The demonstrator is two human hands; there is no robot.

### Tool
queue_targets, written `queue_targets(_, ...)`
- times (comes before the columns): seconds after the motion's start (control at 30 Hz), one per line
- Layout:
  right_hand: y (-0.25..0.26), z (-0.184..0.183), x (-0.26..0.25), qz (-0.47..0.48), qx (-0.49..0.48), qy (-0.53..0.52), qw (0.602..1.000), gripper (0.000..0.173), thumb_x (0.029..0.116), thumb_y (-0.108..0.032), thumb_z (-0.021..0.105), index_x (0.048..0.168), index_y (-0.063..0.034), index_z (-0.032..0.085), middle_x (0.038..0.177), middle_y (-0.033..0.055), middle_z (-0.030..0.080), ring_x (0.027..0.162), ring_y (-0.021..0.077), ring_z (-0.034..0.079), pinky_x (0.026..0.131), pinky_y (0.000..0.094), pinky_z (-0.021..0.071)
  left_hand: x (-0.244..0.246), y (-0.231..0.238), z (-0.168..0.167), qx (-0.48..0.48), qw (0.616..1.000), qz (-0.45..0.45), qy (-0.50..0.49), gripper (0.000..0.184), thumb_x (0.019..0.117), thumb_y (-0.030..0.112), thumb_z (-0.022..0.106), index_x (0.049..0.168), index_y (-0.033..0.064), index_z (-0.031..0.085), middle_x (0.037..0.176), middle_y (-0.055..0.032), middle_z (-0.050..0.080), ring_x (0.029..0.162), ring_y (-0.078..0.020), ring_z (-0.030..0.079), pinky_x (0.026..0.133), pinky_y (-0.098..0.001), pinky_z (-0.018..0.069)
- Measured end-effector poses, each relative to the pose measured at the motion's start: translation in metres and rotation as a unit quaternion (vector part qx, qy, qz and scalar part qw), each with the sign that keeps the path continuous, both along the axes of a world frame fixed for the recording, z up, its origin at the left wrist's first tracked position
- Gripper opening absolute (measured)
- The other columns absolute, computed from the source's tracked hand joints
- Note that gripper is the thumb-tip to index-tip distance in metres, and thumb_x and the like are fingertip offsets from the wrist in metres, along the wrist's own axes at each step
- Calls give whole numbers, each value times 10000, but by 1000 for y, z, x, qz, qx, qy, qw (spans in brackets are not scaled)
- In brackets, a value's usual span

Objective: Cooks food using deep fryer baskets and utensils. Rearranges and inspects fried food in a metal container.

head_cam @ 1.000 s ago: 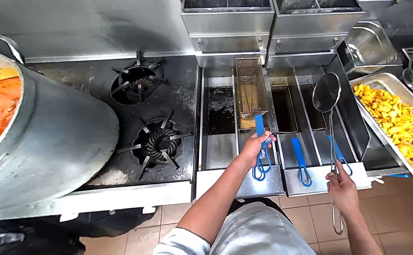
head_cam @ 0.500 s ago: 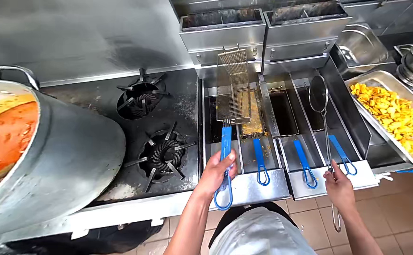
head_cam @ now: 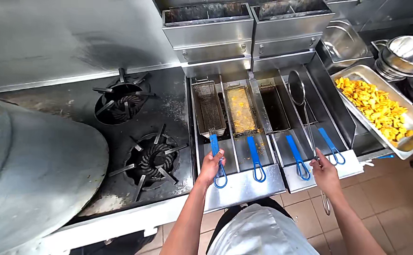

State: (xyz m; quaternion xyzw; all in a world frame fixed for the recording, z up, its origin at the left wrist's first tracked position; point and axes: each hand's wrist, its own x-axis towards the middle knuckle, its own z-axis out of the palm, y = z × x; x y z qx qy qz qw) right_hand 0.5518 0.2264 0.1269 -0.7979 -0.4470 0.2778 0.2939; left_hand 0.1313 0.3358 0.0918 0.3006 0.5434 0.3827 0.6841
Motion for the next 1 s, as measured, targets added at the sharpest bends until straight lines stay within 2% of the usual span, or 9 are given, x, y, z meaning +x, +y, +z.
queue_targets(0.17, -3, -2, -16, 20, 9, 8, 1000, 511, 1056, -159, 521, 1564, -167, 461, 882, 57, 700, 613, 145, 607, 585, 368, 555, -9, 9, -32, -45, 977, -109, 179, 356, 1072, 357, 545, 1193, 29, 613, 769, -88, 660, 618, -161, 613, 585, -317, 534)
queue_targets(0.3, 25, -13, -12, 60, -82, 14, 995, 497, 1071, -197, 513, 1564, -182, 455, 907, 83, 727, 638, 189, 649, 628, 434, 583, -34, 9, -34, -19, 862, -292, 415, 491, 1043, 513, 519, 1121, 59, 687, 968, -159, 714, 907, -314, 698, 862, -569, 554)
queue_targets(0.37, 45, -27, -6, 76, -135, 9, 988, 502, 1072, -198, 513, 1568, -165, 441, 944, 118, 729, 674, 240, 680, 654, 478, 601, -40, -2, -18, -23, 830, -287, 477, 439, 1037, 480, 539, 1156, 93, 710, 1045, -163, 728, 1010, -344, 700, 926, -620, 532)
queue_targets(0.47, 73, -37, -3, 144, -200, -157, 956, 462, 1052, -233, 545, 1498, -112, 529, 1142, 176, 723, 985, 359, 712, 861, 596, 569, -49, -30, 9, -10, 837, -217, 502, 387, 1041, 451, 537, 1158, 127, 713, 1011, -117, 734, 979, -305, 706, 898, -591, 549)
queue_targets(0.57, 94, -26, -47, 193, -113, -275, 935, 326, 1027, -222, 551, 1268, -54, 692, 1259, 230, 663, 1188, 432, 626, 978, 636, 513, -66, -69, 13, 12, 863, -164, 477, 343, 1038, 419, 544, 1131, 141, 722, 911, -60, 726, 853, -224, 704, 829, -519, 576)
queue_targets(0.63, 103, -31, -101, 225, -104, -194, 949, 366, 1062, -269, 486, 1300, -49, 657, 1239, 205, 680, 1161, 392, 651, 964, 612, 530, -76, -94, 9, 14, 876, -142, 461, 320, 1032, 400, 556, 1114, 136, 717, 858, -37, 718, 780, -188, 697, 782, -480, 589)
queue_targets(0.7, 108, -54, -150, 196, -192, 44, 961, 459, 1098, -323, 445, 1451, -43, 528, 1241, 187, 684, 1108, 322, 683, 955, 544, 555, -84, -116, 7, 6, 882, -124, 454, 300, 1023, 386, 569, 1093, 133, 715, 837, -32, 710, 757, -187, 691, 763, -481, 588)
queue_targets(0.8, 142, -55, -183, 27, -291, 402, 868, 347, 1116, -310, 422, 1317, -46, 520, 918, 128, 672, 716, 216, 680, 673, 380, 596, -96, -142, 9, 4, 890, -94, 446, 261, 1022, 348, 582, 1094, 135, 715, 819, -20, 704, 735, -172, 682, 737, -459, 588)
queue_targets(1.0, 178, 62, -188, 7, -163, 498, 852, 272, 1126, -280, 383, 1157, -61, 541, 719, -8, 507, 484, 52, 462, 421, 194, 415, -110, -186, 1, -16, 914, -34, 404, 222, 1009, 315, 612, 1064, 128, 719, 756, 9, 699, 661, -122, 670, 664, -365, 588)
